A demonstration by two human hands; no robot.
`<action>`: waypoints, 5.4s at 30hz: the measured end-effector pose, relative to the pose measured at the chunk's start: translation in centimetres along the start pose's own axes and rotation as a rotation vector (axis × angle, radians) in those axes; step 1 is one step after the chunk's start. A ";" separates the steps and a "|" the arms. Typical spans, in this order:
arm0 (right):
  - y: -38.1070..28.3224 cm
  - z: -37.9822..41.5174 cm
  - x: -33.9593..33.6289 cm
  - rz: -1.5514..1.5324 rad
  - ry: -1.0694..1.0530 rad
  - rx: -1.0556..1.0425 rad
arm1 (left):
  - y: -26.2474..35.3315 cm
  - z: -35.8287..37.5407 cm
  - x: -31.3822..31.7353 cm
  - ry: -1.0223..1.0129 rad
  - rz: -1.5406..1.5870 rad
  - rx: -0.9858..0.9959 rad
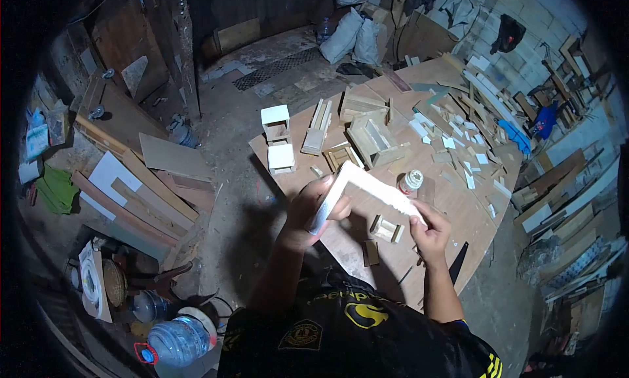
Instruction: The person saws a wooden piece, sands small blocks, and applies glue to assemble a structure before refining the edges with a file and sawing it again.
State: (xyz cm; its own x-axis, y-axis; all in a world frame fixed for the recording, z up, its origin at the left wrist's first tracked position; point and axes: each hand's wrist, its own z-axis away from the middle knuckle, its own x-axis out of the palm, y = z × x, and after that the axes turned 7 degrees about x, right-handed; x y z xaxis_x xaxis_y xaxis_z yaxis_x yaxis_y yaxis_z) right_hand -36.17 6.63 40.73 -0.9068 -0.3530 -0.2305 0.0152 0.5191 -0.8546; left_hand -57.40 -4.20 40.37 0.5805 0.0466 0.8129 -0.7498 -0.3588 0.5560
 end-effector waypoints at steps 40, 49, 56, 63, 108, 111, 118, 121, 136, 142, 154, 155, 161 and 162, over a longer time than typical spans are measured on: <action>-0.1 1.1 -1.1 0.297 -0.066 -0.423 | 0.8 -0.5 1.0 -0.002 0.089 0.003; -0.2 -0.2 -0.7 0.352 0.024 -0.439 | 1.1 -0.6 1.6 0.023 0.000 -0.058; -0.4 0.1 -0.7 0.367 -0.114 -0.546 | 0.5 -0.6 0.8 0.080 0.103 -0.046; -1.7 0.6 -0.9 0.271 -0.255 -0.595 | 0.6 -0.9 0.9 -0.119 0.191 -0.037; 19.7 -3.3 -12.3 0.727 0.105 0.237 | -7.3 -2.3 -4.0 0.255 -0.596 -0.218; 22.2 -5.5 -14.1 0.901 -0.002 0.321 | -8.4 -2.2 -3.2 0.470 -0.606 -0.223; 26.6 -10.7 -15.2 1.169 -0.354 0.306 | -10.0 -1.5 -3.8 0.596 -0.713 -0.206; 25.8 -13.9 -13.9 1.302 -0.568 0.385 | -10.4 -0.4 -4.9 0.655 -0.791 -0.182; 35.4 -15.8 -5.3 1.260 -0.632 0.491 | -11.8 1.6 -7.1 0.445 -1.153 -0.244; 29.6 -16.3 -5.1 1.365 -0.511 0.432 | -10.3 1.7 -8.6 0.482 -1.302 -0.214; 17.3 -3.0 0.8 0.256 -0.683 0.299 | -10.3 -1.4 -13.0 -0.263 -1.869 -0.069; 16.3 -2.5 1.4 0.383 -0.675 0.062 | -10.2 -1.8 -13.4 -0.287 -1.858 -0.065; 17.0 2.4 6.1 0.547 -0.531 0.450 | -9.7 -4.9 -16.5 -0.699 -1.932 0.129; 17.1 2.8 6.5 0.647 -0.469 0.162 | -9.5 -5.6 -17.1 -0.762 -1.922 0.172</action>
State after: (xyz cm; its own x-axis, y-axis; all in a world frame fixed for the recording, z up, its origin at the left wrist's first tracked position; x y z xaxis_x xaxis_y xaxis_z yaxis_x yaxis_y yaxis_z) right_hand -40.63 11.03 23.33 -0.4268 -0.3299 -0.8420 0.5693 0.6254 -0.5336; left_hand -61.96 3.59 22.17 0.4337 0.0914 -0.8964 0.8402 -0.4004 0.3657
